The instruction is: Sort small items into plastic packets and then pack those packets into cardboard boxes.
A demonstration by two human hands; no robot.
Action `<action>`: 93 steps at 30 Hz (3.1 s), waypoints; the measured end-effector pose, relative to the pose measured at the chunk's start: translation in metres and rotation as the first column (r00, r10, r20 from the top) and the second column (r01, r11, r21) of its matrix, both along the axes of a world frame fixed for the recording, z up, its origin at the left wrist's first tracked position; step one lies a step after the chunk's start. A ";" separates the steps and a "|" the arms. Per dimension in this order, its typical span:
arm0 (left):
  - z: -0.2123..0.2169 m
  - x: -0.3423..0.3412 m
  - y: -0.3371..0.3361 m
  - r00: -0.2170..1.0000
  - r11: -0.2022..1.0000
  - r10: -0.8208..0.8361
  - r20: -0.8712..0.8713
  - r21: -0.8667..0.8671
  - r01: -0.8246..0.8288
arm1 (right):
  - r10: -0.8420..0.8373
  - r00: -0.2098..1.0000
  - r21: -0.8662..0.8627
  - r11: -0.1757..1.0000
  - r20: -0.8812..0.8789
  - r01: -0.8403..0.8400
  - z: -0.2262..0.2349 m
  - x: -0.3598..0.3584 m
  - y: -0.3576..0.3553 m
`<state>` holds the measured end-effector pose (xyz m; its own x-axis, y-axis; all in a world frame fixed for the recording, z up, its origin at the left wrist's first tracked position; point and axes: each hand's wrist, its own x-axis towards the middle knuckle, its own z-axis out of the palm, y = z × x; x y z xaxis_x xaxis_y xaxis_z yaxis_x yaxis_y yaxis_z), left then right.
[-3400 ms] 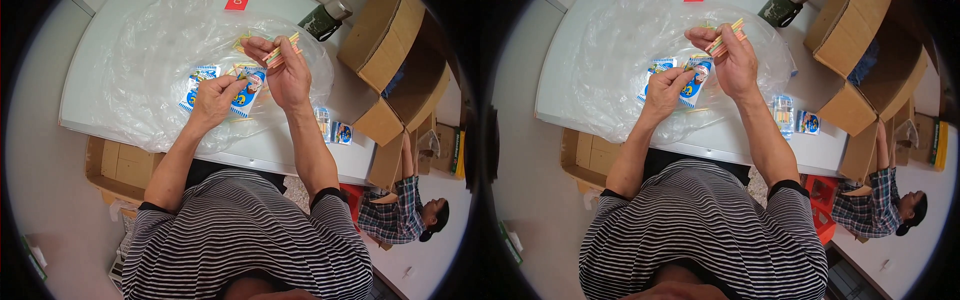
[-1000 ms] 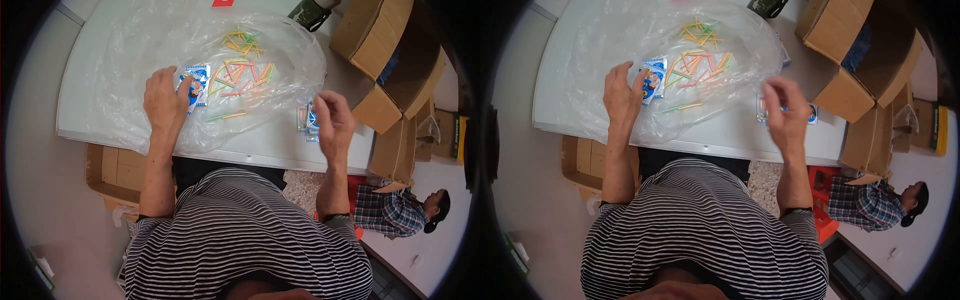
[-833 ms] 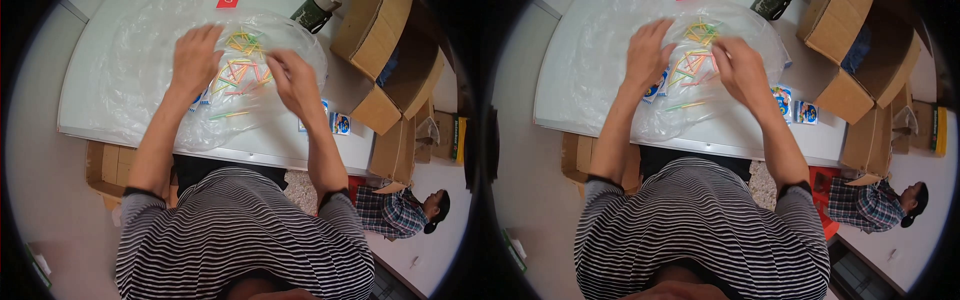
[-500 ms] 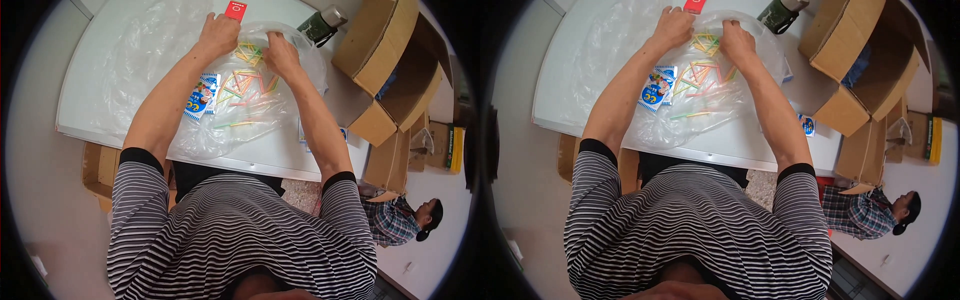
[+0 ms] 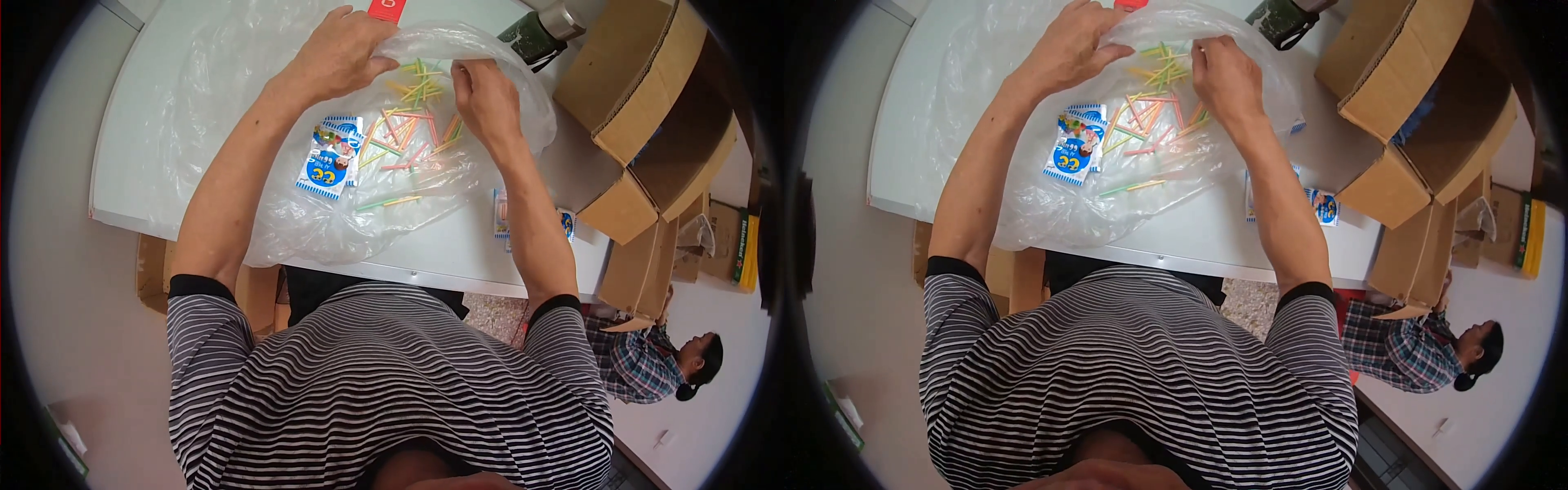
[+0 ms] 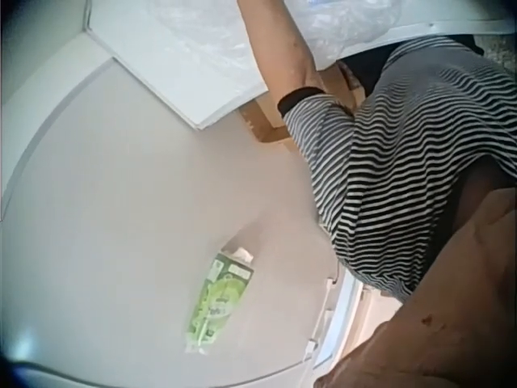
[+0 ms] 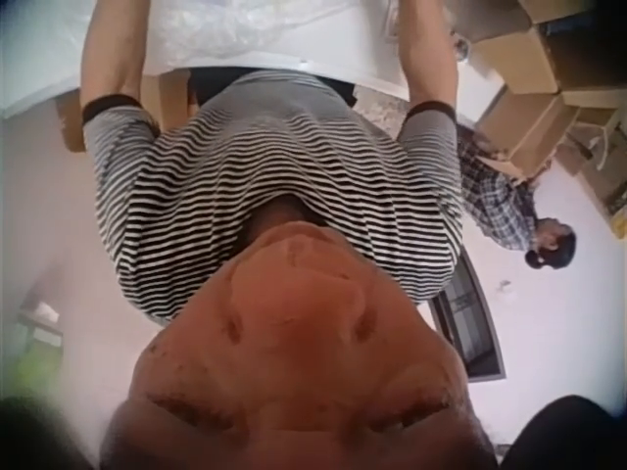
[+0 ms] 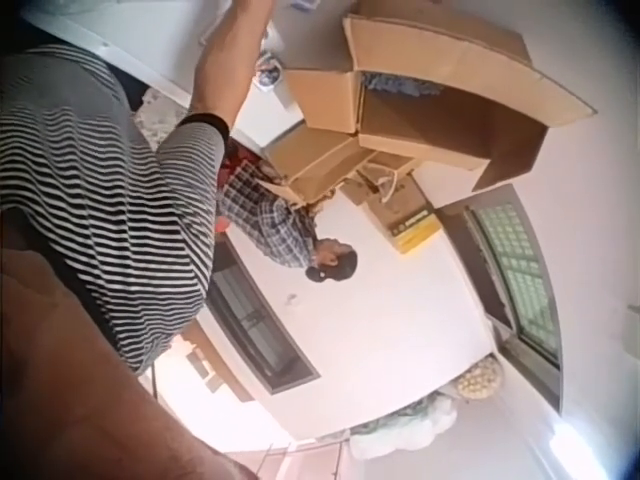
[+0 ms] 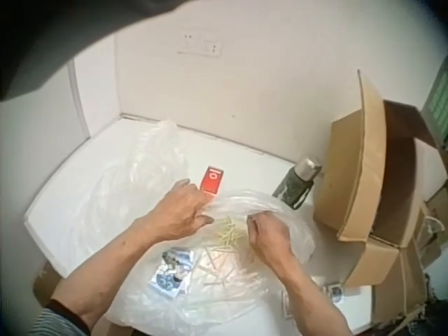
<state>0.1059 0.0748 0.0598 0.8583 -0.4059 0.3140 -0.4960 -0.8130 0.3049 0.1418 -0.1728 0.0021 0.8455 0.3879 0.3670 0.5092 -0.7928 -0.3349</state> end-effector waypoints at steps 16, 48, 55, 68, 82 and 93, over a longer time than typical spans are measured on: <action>-0.026 0.003 -0.002 0.774 0.759 -0.283 0.566 -0.361 0.542 | 0.147 0.955 -0.220 0.954 -0.257 -0.206 -0.016 -0.004 0.007; -0.038 0.012 0.003 0.930 0.941 0.327 0.167 -0.143 -0.306 | 0.375 0.899 -0.076 0.913 -0.227 -0.400 0.015 -0.015 -0.035; -0.032 0.012 -0.001 0.943 0.956 0.274 0.187 -0.163 -0.246 | 0.452 0.835 -0.268 0.802 -0.313 -0.534 0.016 -0.026 0.017; -0.039 0.011 0.008 0.888 0.889 0.086 0.452 -0.437 0.136 | 0.587 0.778 -0.320 0.709 -0.225 -0.628 0.007 -0.019 0.003; -0.051 0.023 0.004 0.932 0.958 0.268 0.243 -0.169 -0.232 | 0.552 0.793 -0.383 0.694 -0.260 -0.609 -0.009 -0.017 0.021; -0.064 0.026 0.009 0.929 0.953 0.258 0.264 -0.228 -0.199 | 0.613 0.731 -0.251 0.689 -0.298 -0.680 -0.016 -0.014 0.005</action>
